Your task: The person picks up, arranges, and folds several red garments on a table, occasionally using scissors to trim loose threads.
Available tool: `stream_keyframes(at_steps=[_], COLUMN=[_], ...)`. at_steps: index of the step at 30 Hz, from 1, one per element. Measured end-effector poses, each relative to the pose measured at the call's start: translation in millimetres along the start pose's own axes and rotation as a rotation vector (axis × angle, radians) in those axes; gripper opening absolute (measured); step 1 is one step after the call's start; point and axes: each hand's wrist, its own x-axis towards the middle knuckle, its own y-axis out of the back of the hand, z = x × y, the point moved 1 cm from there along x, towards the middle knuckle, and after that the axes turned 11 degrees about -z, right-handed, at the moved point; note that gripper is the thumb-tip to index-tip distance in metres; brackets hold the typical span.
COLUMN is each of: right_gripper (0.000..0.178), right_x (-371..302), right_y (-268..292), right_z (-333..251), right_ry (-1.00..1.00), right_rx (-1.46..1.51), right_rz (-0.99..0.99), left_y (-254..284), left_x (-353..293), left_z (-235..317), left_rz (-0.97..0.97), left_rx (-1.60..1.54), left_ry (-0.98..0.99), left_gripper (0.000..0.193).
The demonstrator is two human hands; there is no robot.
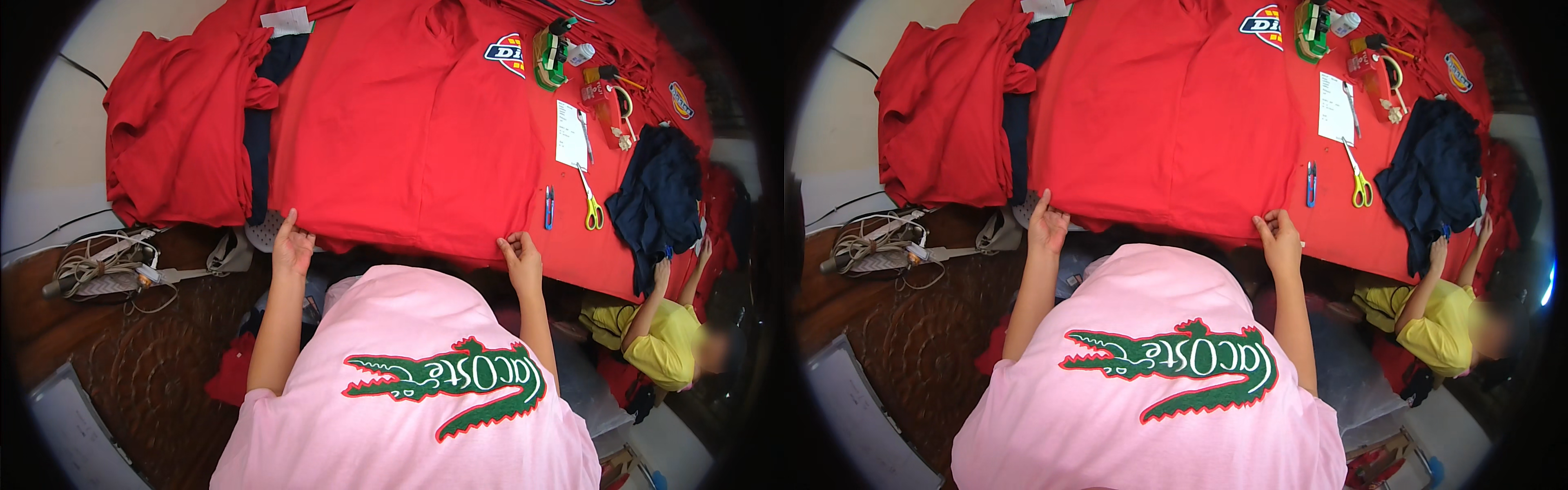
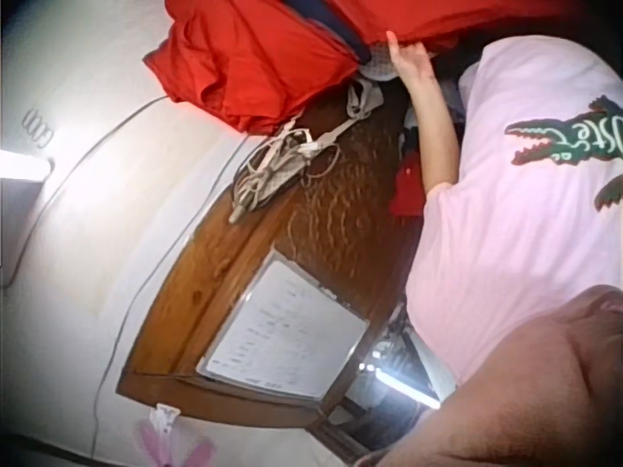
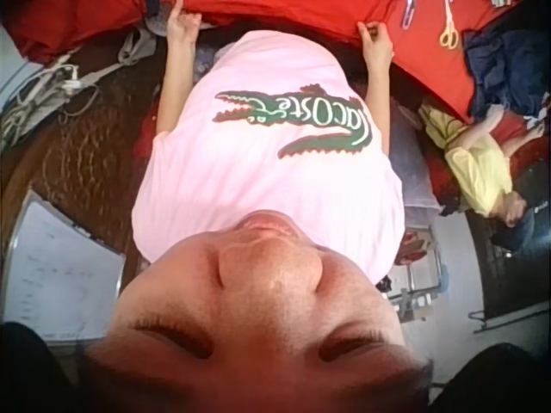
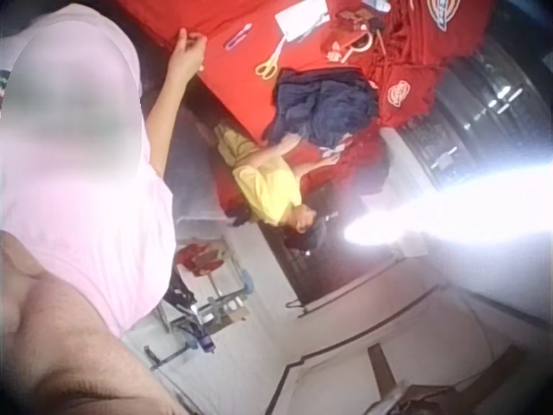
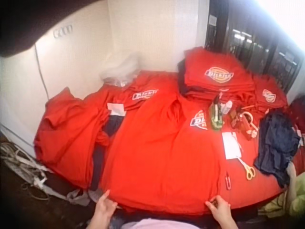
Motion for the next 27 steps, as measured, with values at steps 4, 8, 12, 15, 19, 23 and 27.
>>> stream_keyframes(at_steps=[4, 8, 12, 15, 19, 23, 27], right_gripper=[0.022, 0.020, 0.021, 0.019, 0.019, 0.014, 0.020], right_x=[-3.1, 6.6, -3.5, -13.1, -43.1, -53.2, -27.8], right_y=[-4.6, -14.5, -7.9, 3.3, 13.4, 14.2, 4.1], right_z=[-2.3, 18.6, 11.0, 50.0, 52.1, 52.1, -23.6], right_ry=[-0.055, 0.070, 0.029, 0.010, -0.167, -0.424, 0.033], right_rx=[-0.060, 0.011, 0.113, 0.312, 0.437, 0.191, -0.341], right_rz=[0.057, 0.159, 0.079, 0.018, -0.247, -0.481, 0.188], left_y=[20.3, 32.7, 39.0, 58.6, 86.5, 106.4, -12.0], left_x=[1.0, 11.6, 9.6, -7.1, -36.4, -51.0, -36.7], left_z=[0.5, 3.6, 13.9, 32.7, 54.1, 59.5, 35.3], left_rz=[0.069, -0.013, -0.013, 0.052, 0.186, 0.361, 0.136], left_rx=[-0.066, -0.070, 0.043, 0.163, 0.397, 0.915, 1.576], left_ry=[-0.078, -0.094, -0.108, -0.100, -0.032, -0.017, -0.584], left_gripper=[0.026, 0.027, 0.028, 0.024, 0.027, 0.029, 0.022])
